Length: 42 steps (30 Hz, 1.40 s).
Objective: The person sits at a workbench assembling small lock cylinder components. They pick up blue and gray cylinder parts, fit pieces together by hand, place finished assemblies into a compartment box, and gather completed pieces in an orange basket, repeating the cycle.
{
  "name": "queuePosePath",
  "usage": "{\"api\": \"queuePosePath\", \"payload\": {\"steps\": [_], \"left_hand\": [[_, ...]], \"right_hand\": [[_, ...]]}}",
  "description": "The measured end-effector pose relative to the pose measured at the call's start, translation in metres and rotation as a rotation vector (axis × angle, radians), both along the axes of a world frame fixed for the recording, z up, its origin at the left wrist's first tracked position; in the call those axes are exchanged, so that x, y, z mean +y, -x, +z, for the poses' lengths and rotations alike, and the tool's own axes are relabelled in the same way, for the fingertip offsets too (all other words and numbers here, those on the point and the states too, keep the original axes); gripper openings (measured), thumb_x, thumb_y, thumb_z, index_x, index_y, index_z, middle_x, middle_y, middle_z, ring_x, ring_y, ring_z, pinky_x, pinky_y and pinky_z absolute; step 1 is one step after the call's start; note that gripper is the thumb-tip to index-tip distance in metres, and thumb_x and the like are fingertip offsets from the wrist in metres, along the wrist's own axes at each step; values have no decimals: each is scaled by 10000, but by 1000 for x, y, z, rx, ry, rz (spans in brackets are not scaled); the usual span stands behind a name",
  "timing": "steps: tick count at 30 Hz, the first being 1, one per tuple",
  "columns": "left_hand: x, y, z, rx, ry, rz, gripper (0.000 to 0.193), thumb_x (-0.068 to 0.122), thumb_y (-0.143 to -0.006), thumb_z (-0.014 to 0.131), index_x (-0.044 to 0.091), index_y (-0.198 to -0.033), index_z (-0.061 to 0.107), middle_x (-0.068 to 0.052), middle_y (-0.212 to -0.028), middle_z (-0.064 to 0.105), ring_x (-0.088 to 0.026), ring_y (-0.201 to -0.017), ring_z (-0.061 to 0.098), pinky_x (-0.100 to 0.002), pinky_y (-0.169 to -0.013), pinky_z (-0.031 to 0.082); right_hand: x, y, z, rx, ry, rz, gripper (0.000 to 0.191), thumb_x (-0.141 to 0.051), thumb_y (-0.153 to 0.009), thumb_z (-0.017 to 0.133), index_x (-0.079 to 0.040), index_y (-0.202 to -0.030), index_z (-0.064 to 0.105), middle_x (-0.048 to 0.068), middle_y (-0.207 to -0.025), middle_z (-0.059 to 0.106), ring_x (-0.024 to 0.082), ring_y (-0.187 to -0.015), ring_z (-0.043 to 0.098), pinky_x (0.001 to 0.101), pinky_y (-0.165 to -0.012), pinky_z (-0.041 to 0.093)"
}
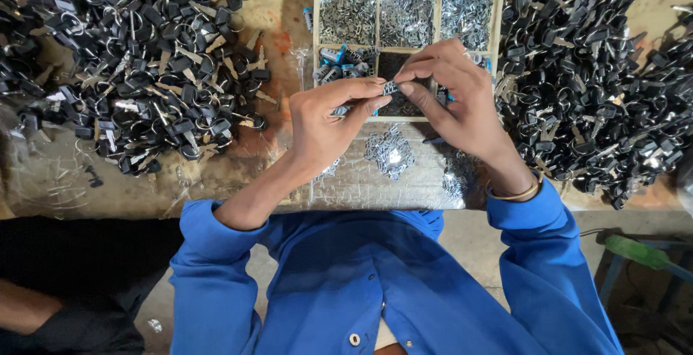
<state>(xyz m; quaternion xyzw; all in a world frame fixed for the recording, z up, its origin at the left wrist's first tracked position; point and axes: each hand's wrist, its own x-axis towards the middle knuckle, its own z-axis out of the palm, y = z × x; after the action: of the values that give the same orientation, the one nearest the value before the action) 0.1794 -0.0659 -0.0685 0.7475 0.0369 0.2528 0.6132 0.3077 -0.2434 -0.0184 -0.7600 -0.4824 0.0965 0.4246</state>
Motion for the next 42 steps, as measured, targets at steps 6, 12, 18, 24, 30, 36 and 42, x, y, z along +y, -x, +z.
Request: {"api": "queuePosePath", "payload": {"steps": [6,12,18,24,30,36,42], "left_hand": [[0,2,-3,5,-39,-8,173,-61,-893,814,-19,-1046,743,-144,-1094,775,-210,-1020,784,-303,-877,651],[1,0,-1,-12,-31,29,176,-56,-889,823,-14,-1040,744,-143,-1091,775,-213,-1019,786,-304,-882,656],[2,0,3,-26,-23,41,168,-53,-889,828,-17,-1029,742,-144,-1081,776,-211,-1016,786,-301,-881,654],[3,1,3,-17,-6,31,165,-44,-900,827,-18,-1039,744,-148,-1088,775,-214,-1023,786,-303,-880,660],[2,0,3,3,-38,25,175,-42,-888,834,-15,-1038,748,-142,-1080,778,-214,-1015,788,-303,-869,654],[2,0,2,-4,-28,8,177,-56,-892,822,-20,-1044,741,-143,-1080,776,-208,-1000,787,-297,-855,659],[1,0,0,-6,-18,-20,170,-63,-905,808,-26,-1056,738,-148,-1097,773,-210,-1013,788,-298,-870,663]], "right_hand": [[2,4,0,15,10,1,177,-1,-974,786,-33,-1138,727,109,-1151,682,241,-1072,663,340,-930,533],[0,-2,1,75,25,18,261,22,-995,683,-37,-1248,710,95,-1216,645,255,-1114,615,371,-948,502],[12,7,-24,-502,340,-97,180,-134,-875,815,-107,-1042,752,39,-1078,627,287,-1058,514,455,-912,330],[1,0,-17,-425,325,-95,123,-157,-948,807,-93,-1018,729,42,-1043,623,280,-1038,510,450,-903,322],[-3,-10,-4,-107,73,-59,102,-79,-1027,783,-34,-1068,701,69,-1096,686,262,-1086,611,387,-956,422],[-2,-6,-3,32,0,18,142,-2,-1016,744,-14,-1154,715,119,-1137,703,280,-1079,661,365,-962,514],[-2,-3,-2,57,11,20,154,8,-998,759,-12,-1148,727,125,-1137,698,253,-1056,687,346,-906,550]]}}
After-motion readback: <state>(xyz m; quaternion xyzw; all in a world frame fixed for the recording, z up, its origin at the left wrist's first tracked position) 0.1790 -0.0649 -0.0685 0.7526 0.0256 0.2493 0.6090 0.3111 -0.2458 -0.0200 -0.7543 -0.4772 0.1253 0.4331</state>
